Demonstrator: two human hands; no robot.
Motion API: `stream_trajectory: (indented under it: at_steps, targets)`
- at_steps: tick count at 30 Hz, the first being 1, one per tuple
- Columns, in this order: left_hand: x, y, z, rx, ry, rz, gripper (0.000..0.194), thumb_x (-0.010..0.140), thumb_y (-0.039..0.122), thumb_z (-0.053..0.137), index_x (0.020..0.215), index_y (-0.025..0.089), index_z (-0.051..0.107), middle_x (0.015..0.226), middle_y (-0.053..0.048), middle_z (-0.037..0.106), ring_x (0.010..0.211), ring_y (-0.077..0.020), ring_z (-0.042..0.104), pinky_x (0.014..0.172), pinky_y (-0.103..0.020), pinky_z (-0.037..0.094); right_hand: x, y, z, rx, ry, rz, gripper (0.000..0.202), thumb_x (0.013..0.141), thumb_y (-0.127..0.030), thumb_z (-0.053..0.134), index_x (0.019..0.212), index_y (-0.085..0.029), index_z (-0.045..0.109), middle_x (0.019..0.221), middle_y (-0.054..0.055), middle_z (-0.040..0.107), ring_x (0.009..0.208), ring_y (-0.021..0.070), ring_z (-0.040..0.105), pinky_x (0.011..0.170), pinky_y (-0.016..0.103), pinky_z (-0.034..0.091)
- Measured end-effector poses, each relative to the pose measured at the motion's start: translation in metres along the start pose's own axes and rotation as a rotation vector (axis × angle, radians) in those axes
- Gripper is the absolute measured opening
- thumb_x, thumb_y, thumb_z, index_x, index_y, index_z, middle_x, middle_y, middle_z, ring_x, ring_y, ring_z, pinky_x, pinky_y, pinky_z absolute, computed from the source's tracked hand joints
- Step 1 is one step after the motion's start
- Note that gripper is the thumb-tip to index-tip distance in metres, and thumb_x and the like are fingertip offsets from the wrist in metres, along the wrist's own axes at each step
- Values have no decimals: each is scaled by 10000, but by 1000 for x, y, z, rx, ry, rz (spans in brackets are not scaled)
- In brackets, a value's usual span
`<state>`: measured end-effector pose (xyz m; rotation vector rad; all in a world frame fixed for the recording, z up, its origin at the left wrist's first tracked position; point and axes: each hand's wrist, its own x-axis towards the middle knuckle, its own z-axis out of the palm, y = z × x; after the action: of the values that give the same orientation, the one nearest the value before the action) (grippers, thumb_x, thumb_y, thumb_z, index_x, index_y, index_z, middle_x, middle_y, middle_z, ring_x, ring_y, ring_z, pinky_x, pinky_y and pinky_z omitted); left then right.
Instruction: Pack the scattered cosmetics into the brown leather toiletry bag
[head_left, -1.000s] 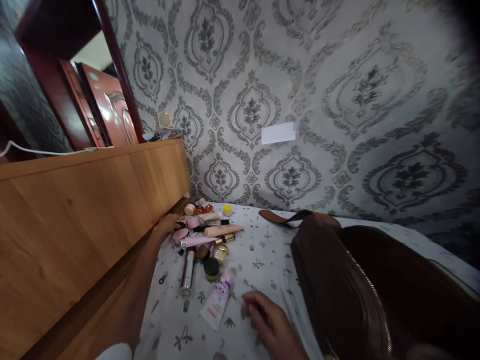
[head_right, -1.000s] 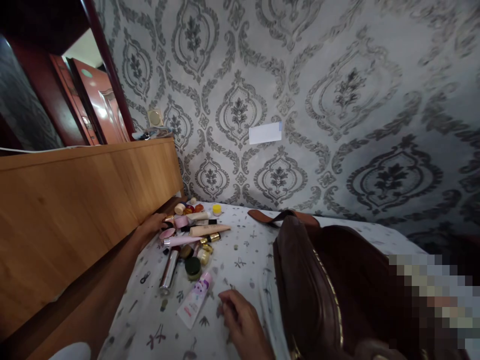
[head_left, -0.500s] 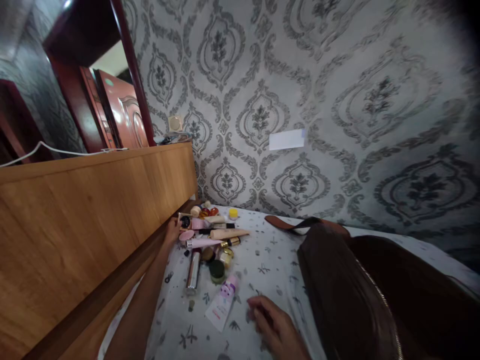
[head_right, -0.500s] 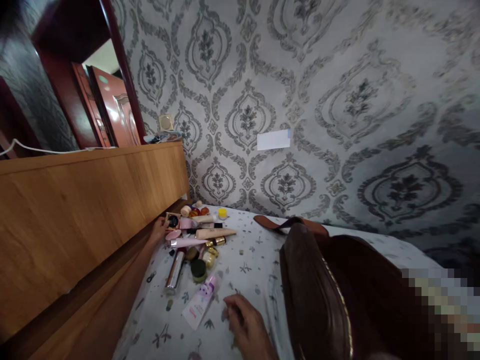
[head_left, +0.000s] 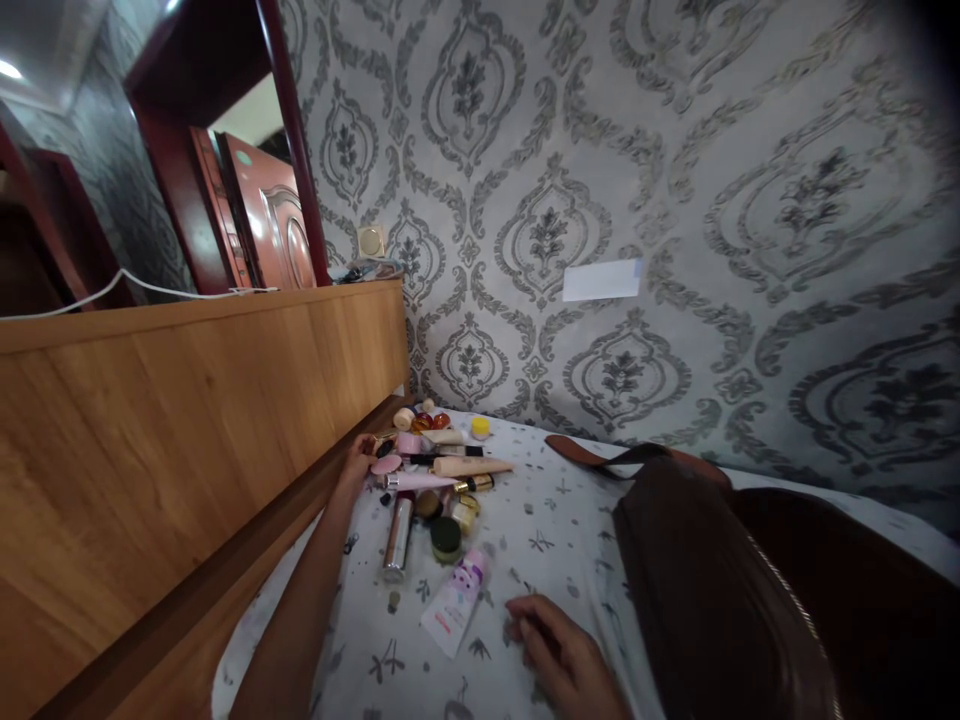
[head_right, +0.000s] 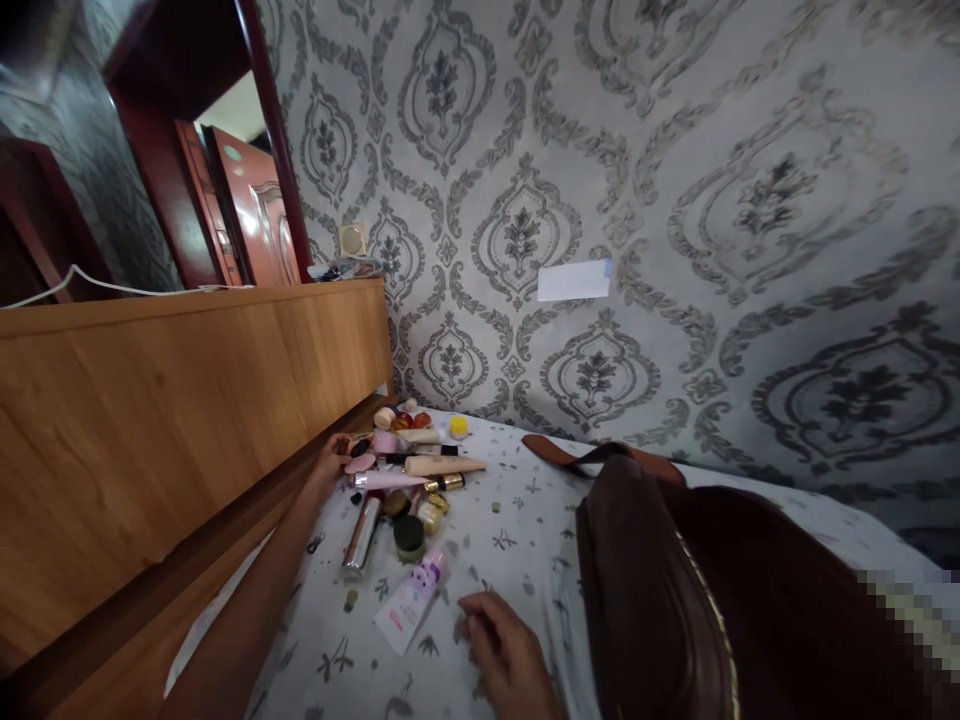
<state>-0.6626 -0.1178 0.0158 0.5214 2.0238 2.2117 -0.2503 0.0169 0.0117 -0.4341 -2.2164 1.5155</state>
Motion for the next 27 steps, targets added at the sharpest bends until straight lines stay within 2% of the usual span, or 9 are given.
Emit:
stream_trajectory:
  at_steps: [8, 14, 19, 23, 27]
  targets:
    - [-2, 3, 4, 9, 37, 90, 321, 945, 337, 615, 1206, 151, 600, 1194, -90, 634, 1014, -214, 647, 857, -419, 569, -1, 7, 0, 31, -9, -42, 426, 892, -571, 493, 969, -201, 689, 807, 71, 719, 760, 226, 668, 668, 308, 532]
    - [-7, 13, 6, -35, 123, 160, 309, 950, 348, 607, 1183, 146, 608, 1147, -83, 649, 964, -198, 658, 823, -395, 577, 0, 4, -2, 12, -20, -38, 400, 886, -549, 507, 963, -201, 687, 812, 69, 721, 755, 220, 668, 675, 302, 536]
    - [-17, 24, 15, -87, 164, 188, 328, 947, 400, 601, 1140, 136, 622, 1060, -72, 675, 881, -178, 672, 767, -362, 583, 0, 5, 0, 26, -15, -35, 431, 881, -582, 494, 950, -203, 687, 815, 74, 718, 776, 226, 671, 670, 299, 536]
    - [-30, 32, 26, -109, 119, 185, 497, 825, 563, 672, 1097, 148, 637, 930, -72, 710, 783, -202, 702, 664, -329, 581, 0, 10, 4, 43, 16, -24, 489, 867, -645, 465, 929, -210, 680, 786, 67, 700, 743, 218, 653, 649, 296, 532]
    - [-45, 39, 37, -83, 28, 158, 590, 768, 619, 665, 1178, 204, 578, 1030, -84, 716, 721, -218, 720, 600, -332, 575, 1, 10, 5, 31, 11, -32, 474, 880, -623, 453, 938, -204, 668, 796, 68, 696, 745, 213, 651, 656, 295, 523]
